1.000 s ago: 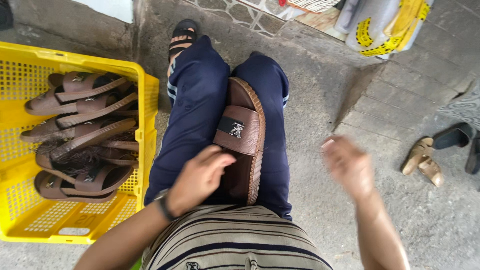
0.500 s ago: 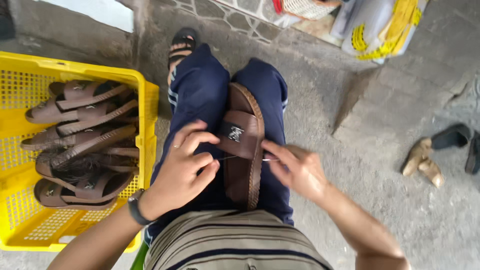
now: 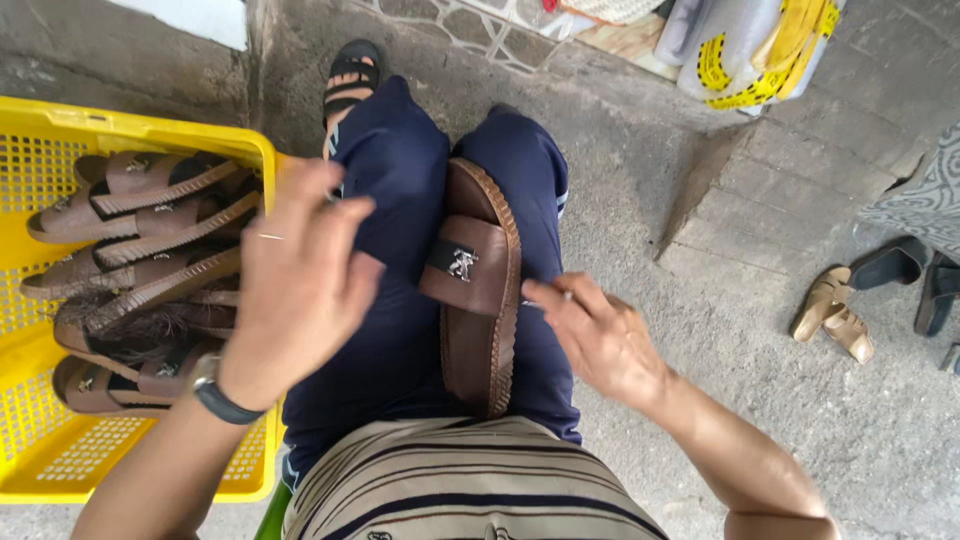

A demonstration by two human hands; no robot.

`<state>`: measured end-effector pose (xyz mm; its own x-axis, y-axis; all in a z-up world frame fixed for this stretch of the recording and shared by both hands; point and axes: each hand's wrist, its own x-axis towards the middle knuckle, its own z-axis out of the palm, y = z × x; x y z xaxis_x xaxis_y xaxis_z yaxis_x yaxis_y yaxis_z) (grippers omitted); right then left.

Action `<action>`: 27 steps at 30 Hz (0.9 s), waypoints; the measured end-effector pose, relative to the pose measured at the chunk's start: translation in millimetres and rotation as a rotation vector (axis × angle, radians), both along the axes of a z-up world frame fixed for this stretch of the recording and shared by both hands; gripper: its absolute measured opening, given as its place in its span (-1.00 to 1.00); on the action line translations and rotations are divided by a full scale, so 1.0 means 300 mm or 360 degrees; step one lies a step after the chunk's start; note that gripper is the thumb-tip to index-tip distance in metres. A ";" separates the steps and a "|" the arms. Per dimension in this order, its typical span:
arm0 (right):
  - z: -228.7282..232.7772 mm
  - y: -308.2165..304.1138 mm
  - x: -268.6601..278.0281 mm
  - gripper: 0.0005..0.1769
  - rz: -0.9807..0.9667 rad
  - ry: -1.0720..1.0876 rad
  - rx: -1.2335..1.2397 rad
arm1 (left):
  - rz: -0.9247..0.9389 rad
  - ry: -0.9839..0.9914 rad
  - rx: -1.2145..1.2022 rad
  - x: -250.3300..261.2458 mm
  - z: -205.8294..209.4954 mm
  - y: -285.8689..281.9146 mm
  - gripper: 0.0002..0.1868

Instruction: The person sits and sews a brown leather sandal using a needle and thread. They repeatedly push the needle through the sandal's strap and pull the thread to stitch it. A yellow crate containing other sandals is visible nearby.

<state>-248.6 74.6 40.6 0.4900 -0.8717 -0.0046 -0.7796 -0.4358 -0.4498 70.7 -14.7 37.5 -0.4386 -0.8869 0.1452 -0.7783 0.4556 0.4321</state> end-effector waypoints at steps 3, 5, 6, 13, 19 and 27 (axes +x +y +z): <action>0.040 0.015 0.030 -0.61 -0.0110 -0.0090 0.0215 | -0.0359 0.0316 0.0203 -0.096 -0.030 0.017 -0.17; 0.046 0.003 0.043 -0.59 -0.0145 0.0109 0.0141 | -0.0576 0.0150 0.0279 -0.164 -0.090 0.033 0.41; 0.057 -0.007 0.047 -0.59 -0.0141 0.0115 0.0139 | -0.0572 0.0155 0.0276 -0.191 -0.107 0.036 0.41; -0.039 0.017 0.086 -0.77 -0.0028 0.0601 -0.0267 | -0.0583 0.0686 0.0259 -0.313 -0.225 0.072 0.41; 0.005 -0.011 0.095 -0.83 -0.0117 0.0218 -0.0097 | -0.0337 0.0667 0.0136 -0.170 -0.150 0.113 -0.14; -0.005 -0.028 0.090 -0.87 -0.0096 0.0094 -0.0094 | -0.0395 0.1812 0.1362 -0.137 -0.105 0.309 -0.75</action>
